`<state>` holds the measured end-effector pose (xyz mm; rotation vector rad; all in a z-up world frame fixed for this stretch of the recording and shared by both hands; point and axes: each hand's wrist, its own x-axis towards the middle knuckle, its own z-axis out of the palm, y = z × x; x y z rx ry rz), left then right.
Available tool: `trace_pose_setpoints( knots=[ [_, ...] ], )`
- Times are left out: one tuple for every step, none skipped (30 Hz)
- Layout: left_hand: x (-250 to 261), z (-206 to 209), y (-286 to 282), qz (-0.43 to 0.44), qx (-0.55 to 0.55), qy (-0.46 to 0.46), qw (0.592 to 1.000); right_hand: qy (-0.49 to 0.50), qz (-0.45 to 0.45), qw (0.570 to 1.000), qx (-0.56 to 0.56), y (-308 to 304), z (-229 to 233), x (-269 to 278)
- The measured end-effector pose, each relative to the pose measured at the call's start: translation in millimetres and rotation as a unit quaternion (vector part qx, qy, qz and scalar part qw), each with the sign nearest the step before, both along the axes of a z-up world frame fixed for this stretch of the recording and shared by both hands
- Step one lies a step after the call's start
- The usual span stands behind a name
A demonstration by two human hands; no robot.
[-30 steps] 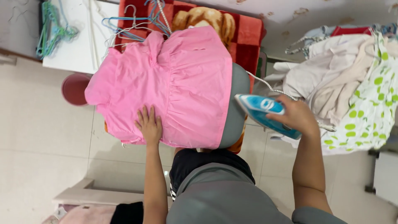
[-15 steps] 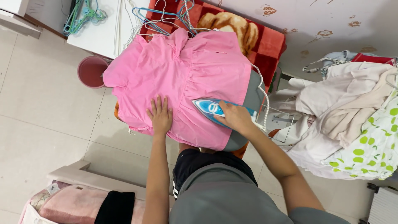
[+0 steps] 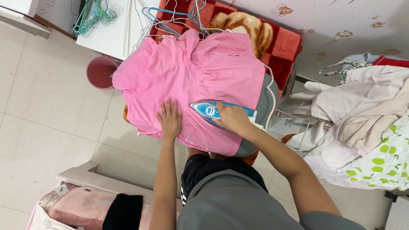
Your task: The person irons a pink garment on a gray ironing board. They repeatedly smooth the fabric with their hands, reposition the garment, and use a blue and white steam iron to press different sections. The garment is flipped and adjusted multiple times during the process.
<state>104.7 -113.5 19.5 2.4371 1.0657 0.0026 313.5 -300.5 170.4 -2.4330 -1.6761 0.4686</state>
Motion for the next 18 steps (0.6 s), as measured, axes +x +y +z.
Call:
trace_pose_setpoints(
  knots=[
    [-1,1,0,0.001,-0.001,0.001,1.0,0.002,0.001,1.0,-0.001,-1,1,0],
    [0,2,1,0.0,-0.001,0.001,1.0,0.002,0.001,1.0,-0.002,-2,2,1],
    [0,4,0,0.001,-0.007,0.001,1.0,0.004,-0.001,1.0,-0.012,-6,4,2],
    [1,6,1,0.001,-0.011,0.002,1.0,0.005,-0.003,1.0,-0.02,-12,6,4],
    [1,7,1,0.001,-0.016,0.002,1.0,0.007,-0.004,1.0,-0.029,-16,8,5],
    [2,7,1,-0.001,-0.015,0.002,1.0,0.006,-0.007,1.0,-0.029,-19,8,6],
    [2,8,1,-0.002,-0.014,0.003,1.0,0.005,-0.011,0.999,-0.03,-22,8,6],
    [2,8,1,-0.003,-0.013,0.003,1.0,0.005,-0.013,0.999,-0.03,-22,8,6],
    [1,7,0,-0.002,-0.011,0.005,1.0,0.004,-0.017,1.0,-0.026,-19,6,4],
    [2,7,1,-0.002,-0.009,0.008,1.0,0.002,-0.022,1.0,-0.02,-14,4,2],
    [3,6,1,-0.002,-0.007,0.01,1.0,0.001,-0.026,1.0,-0.014,-9,3,1],
    [3,6,1,0.0,-0.005,0.007,1.0,0.008,-0.028,1.0,-0.006,-3,2,-1],
    [3,5,2,0.002,-0.003,0.004,1.0,0.015,-0.029,0.999,0.002,4,1,-2],
    [3,4,1,0.003,-0.001,0.001,1.0,0.022,-0.031,0.999,0.01,8,1,-2],
    [3,2,0,0.006,0.005,-0.002,1.0,0.042,-0.036,0.998,-0.001,10,2,0],
    [3,1,-1,0.009,0.01,-0.006,1.0,0.061,-0.041,0.997,-0.012,9,3,2],
    [2,0,-3,0.011,0.015,-0.01,1.0,0.081,-0.047,0.995,-0.024,7,5,2],
    [1,-1,-3,0.017,0.014,-0.021,1.0,0.091,-0.048,0.994,-0.029,5,8,2]
  ],
)
